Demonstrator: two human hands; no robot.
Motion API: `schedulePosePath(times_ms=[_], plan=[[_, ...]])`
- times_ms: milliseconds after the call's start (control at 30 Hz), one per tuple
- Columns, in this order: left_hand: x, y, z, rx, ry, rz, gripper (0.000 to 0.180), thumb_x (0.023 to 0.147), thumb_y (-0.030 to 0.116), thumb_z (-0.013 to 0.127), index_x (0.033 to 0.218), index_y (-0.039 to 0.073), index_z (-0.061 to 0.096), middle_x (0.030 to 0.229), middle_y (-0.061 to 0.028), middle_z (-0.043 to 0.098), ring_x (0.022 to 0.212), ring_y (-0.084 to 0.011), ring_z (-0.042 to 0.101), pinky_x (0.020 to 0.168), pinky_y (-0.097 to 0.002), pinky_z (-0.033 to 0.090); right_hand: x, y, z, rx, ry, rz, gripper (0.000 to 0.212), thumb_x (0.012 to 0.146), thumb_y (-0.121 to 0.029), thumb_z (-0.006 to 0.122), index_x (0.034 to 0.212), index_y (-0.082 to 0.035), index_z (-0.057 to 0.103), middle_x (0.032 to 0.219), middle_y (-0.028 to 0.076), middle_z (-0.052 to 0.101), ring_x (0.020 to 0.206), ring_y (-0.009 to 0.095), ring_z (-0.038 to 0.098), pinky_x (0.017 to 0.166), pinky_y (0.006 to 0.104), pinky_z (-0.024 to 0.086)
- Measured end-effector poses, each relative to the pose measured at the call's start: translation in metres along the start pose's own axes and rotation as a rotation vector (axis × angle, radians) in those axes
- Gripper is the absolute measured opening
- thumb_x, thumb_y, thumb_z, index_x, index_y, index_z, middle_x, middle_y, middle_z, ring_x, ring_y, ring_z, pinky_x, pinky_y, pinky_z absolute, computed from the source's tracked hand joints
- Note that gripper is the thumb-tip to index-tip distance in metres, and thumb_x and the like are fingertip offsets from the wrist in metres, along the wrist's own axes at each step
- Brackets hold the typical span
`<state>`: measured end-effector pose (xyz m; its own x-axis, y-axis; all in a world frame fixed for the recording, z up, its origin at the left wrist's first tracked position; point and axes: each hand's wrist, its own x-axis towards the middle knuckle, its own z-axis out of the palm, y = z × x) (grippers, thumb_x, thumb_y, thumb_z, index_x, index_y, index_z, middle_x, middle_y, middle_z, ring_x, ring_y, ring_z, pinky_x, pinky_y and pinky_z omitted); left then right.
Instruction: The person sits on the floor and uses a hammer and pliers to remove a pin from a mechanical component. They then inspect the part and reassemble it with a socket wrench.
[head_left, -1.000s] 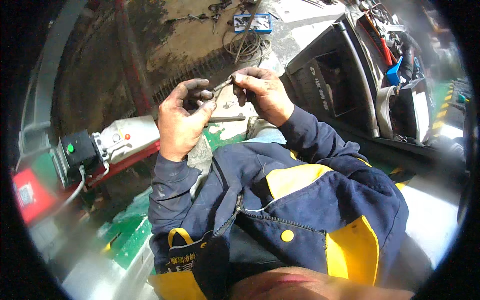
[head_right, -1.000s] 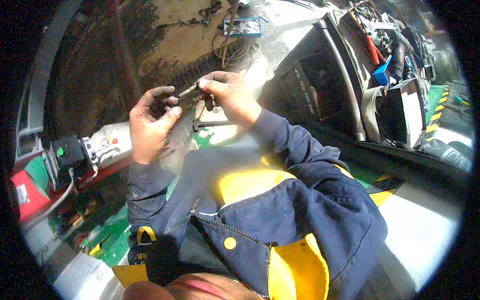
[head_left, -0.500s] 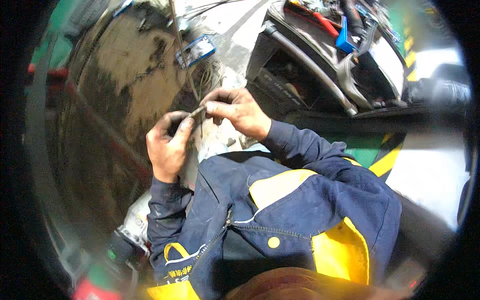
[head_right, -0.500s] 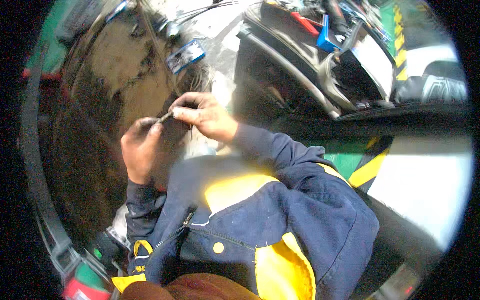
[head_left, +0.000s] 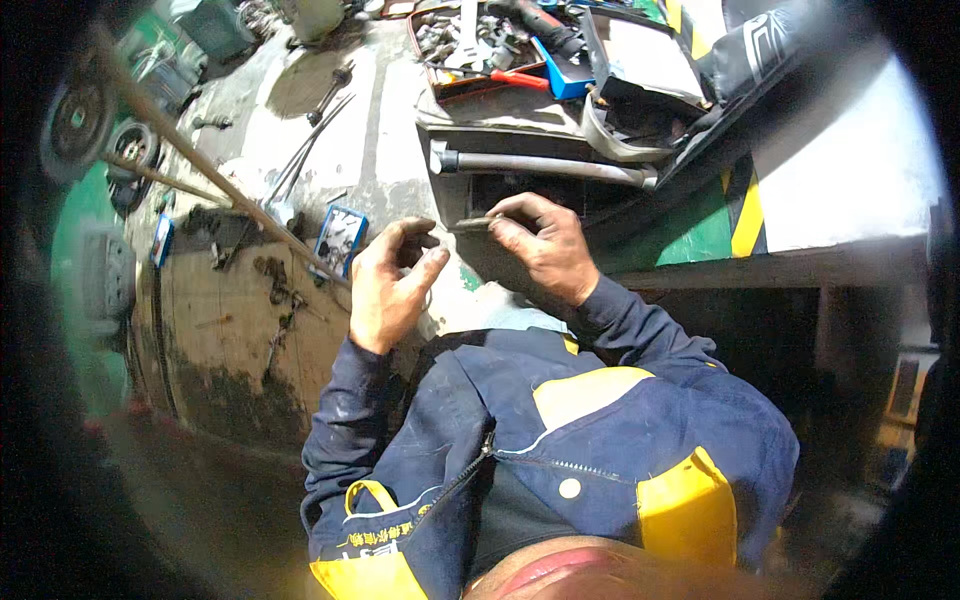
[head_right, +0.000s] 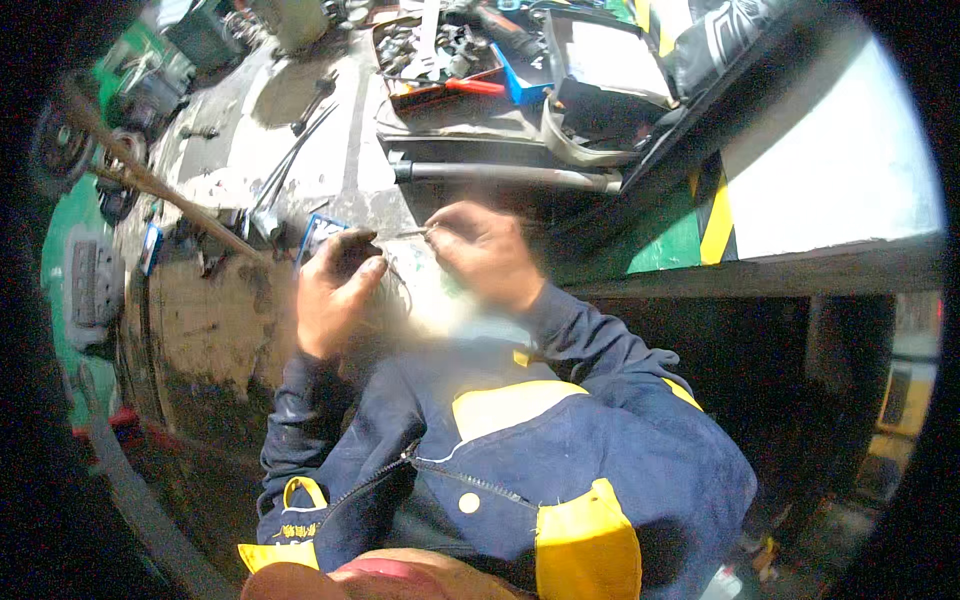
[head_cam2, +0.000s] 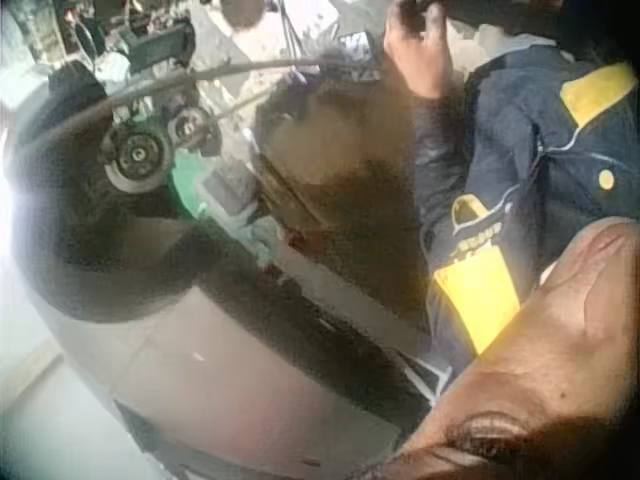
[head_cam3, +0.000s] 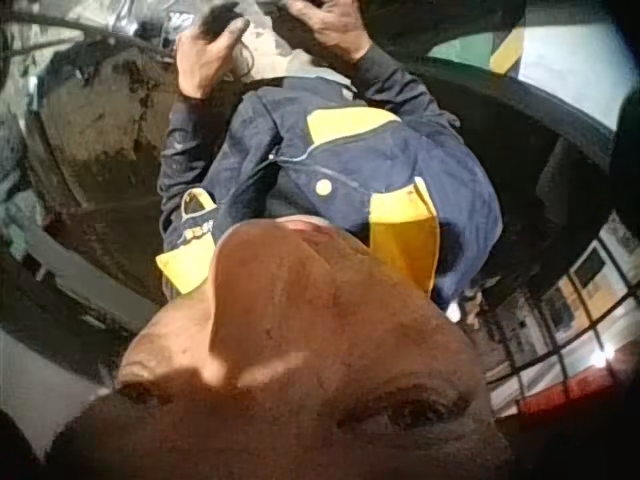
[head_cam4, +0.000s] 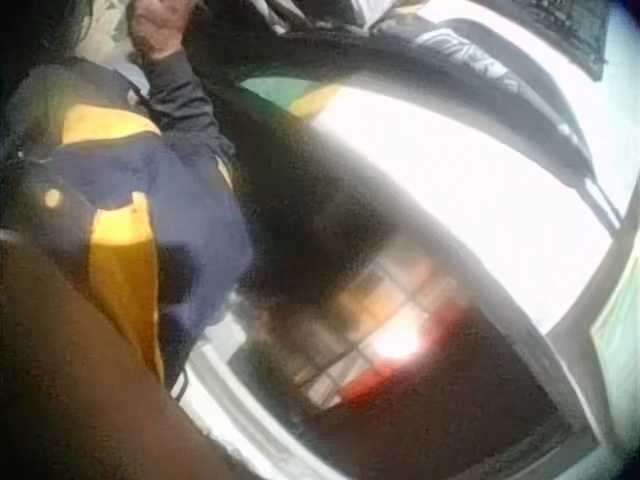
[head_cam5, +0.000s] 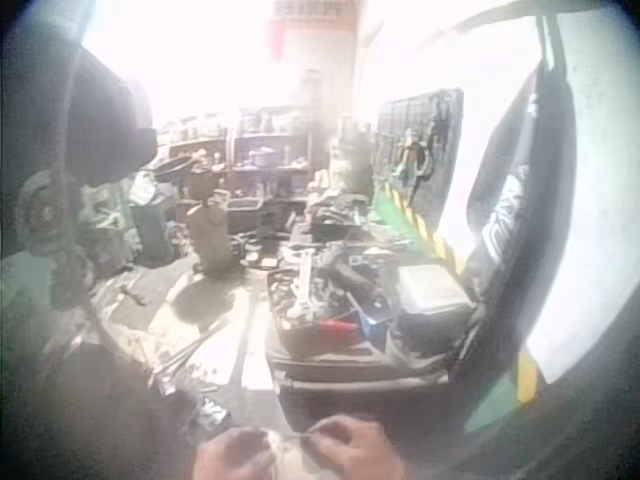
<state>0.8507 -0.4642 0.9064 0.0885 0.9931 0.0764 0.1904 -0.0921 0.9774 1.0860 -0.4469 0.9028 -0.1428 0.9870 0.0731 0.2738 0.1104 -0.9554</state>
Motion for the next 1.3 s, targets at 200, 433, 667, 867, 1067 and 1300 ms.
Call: schedulePosePath(times_ms=[200, 433, 667, 867, 1067, 1300], plan=[[0.099, -0.040, 0.009, -0.083, -0.077, 0.031, 0.034, 0.092, 0.010, 0.077, 0.123, 0.000, 0.070, 0.103, -0.0086, 0.074, 0.086, -0.0132, 0.067, 0.080, -0.0291, 0.056, 0.055, 0.041, -0.046, -0.019, 0.314, -0.014, 0.016, 0.096, -0.012, 0.070, 0.104, 0.001, 0.074, 0.093, 0.010, 0.077, 0.086, 0.015, 0.070, 0.082, 0.0313, 0.056], [0.214, -0.132, -0.082, 0.008, 0.261, -0.079, 0.043, 0.095, 0.012, 0.076, 0.133, -0.003, 0.063, 0.117, -0.0092, 0.070, 0.095, -0.0141, 0.065, 0.083, -0.0278, 0.054, 0.134, 0.072, -0.030, -0.221, 0.388, 0.036, 0.015, 0.099, -0.015, 0.070, 0.105, -0.001, 0.071, 0.087, 0.008, 0.073, 0.080, 0.015, 0.068, 0.074, 0.0310, 0.054], [0.290, -0.242, -0.124, -0.261, 0.459, -0.480, 0.038, 0.099, 0.012, 0.069, 0.133, -0.001, 0.060, 0.113, -0.0111, 0.070, 0.091, -0.0192, 0.066, 0.073, -0.0307, 0.056, 0.144, 0.090, -0.025, -0.262, 0.446, 0.083, 0.012, 0.097, -0.011, 0.070, 0.104, -0.001, 0.069, 0.084, 0.006, 0.070, 0.075, 0.013, 0.066, 0.071, 0.0299, 0.053], [0.394, -0.243, 0.012, -0.661, -0.098, -0.708, 0.042, 0.103, 0.029, 0.065, 0.134, 0.001, 0.058, 0.118, -0.0097, 0.068, 0.102, -0.0221, 0.066, 0.087, -0.0388, 0.055, 0.147, 0.099, -0.015, -0.333, 0.572, 0.122, 0.012, 0.099, -0.013, 0.067, 0.103, -0.002, 0.069, 0.083, 0.002, 0.067, 0.071, 0.010, 0.062, 0.067, 0.0276, 0.051], [0.445, -0.263, 0.034, -0.753, -0.342, -0.892, 0.024, 0.103, 0.036, 0.061, 0.111, 0.014, 0.067, 0.092, 0.0021, 0.062, 0.084, -0.0164, 0.059, 0.086, -0.0444, 0.050, 0.150, 0.107, -0.003, -0.251, 0.823, 0.348, 0.023, 0.094, -0.019, 0.071, 0.109, -0.001, 0.070, 0.096, 0.015, 0.075, 0.089, 0.029, 0.072, 0.083, 0.0391, 0.056], [0.458, -0.277, 0.024, -0.689, -0.335, -0.837, 0.037, 0.097, 0.025, 0.075, 0.122, 0.001, 0.062, 0.105, -0.0139, 0.071, 0.091, -0.0256, 0.072, 0.074, -0.0439, 0.060, 0.163, 0.105, 0.003, -0.227, 0.946, 0.307, 0.016, 0.098, -0.015, 0.068, 0.107, -0.002, 0.068, 0.091, 0.004, 0.069, 0.080, 0.012, 0.065, 0.072, 0.0294, 0.055]])
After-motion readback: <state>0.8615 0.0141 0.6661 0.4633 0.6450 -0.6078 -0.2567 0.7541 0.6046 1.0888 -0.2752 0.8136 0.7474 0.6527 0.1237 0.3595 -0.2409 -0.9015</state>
